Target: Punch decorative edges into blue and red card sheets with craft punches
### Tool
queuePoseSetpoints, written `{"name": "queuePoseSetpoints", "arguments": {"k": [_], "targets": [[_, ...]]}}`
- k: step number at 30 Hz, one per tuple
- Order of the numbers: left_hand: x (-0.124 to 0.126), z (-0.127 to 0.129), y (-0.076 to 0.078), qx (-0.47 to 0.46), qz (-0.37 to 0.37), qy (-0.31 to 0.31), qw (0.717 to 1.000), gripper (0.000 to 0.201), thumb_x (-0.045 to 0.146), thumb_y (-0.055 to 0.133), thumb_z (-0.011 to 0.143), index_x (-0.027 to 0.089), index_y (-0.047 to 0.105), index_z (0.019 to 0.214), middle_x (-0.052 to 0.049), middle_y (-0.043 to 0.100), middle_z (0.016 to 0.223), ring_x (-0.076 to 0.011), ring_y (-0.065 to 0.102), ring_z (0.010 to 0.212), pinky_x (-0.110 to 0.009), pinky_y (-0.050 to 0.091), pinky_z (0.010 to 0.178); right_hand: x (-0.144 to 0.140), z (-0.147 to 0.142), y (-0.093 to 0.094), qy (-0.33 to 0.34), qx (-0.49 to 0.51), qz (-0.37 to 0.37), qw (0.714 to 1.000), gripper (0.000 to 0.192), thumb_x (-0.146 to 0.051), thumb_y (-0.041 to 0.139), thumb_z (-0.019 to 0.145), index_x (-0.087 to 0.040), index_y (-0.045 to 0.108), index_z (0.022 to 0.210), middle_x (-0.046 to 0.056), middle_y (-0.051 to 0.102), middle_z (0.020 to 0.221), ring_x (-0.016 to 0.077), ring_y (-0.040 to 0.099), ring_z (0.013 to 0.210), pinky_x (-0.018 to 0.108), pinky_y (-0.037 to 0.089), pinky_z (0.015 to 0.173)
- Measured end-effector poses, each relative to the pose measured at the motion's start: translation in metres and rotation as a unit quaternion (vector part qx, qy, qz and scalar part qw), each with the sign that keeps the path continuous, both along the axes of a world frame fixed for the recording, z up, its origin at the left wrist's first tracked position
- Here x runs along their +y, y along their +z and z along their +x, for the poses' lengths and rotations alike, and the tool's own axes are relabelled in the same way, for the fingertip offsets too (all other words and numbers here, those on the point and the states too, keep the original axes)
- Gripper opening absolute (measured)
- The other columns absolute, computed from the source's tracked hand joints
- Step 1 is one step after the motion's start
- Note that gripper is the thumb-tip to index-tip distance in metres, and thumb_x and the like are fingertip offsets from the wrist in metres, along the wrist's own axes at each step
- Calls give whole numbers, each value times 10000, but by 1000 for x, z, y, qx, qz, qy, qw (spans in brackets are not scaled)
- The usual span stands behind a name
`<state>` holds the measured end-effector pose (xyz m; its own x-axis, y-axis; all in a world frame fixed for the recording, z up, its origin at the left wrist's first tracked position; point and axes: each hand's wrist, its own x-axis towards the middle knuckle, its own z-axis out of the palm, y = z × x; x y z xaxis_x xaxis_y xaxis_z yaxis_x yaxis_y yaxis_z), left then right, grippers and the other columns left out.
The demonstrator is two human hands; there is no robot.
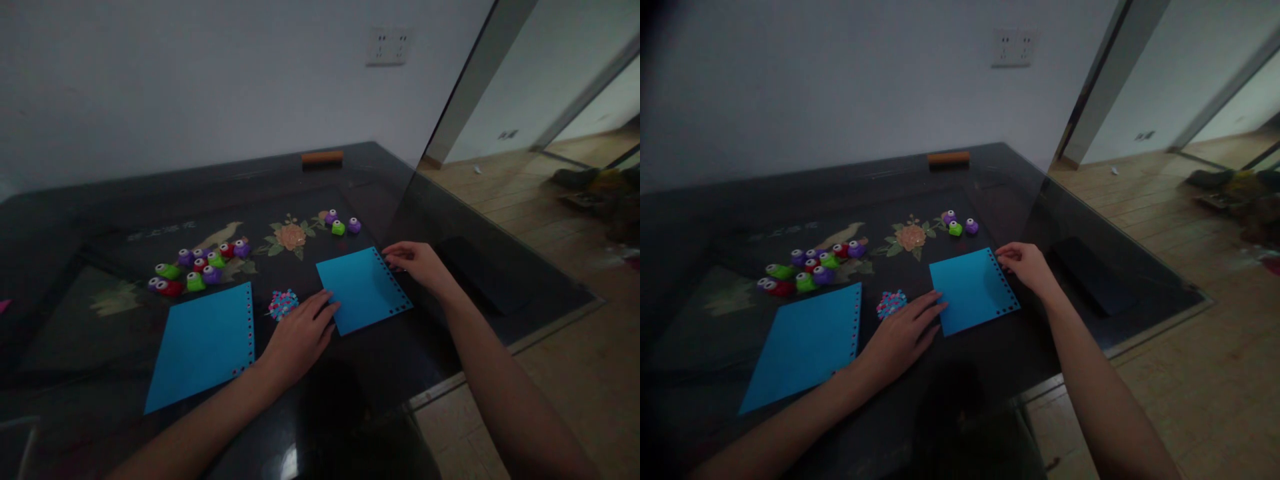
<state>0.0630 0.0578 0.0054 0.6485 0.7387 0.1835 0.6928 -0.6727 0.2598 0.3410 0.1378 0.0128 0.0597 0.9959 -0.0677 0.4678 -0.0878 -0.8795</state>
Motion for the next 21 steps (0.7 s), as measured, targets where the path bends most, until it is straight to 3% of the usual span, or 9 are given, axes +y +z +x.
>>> {"name": "queuePoseSetpoints", "arguments": {"k": [21], "targets": [[-3,2,8,-5,23,6,1000,402,140,536,853,164,515,1254,-126,547,1332,-264,536,1198,-438,476,984,3,3,-5,-1,-8,19,1000,140,-209,649,703,-160,681,831,32,656,685,149,615,623,276,535,567]]}}
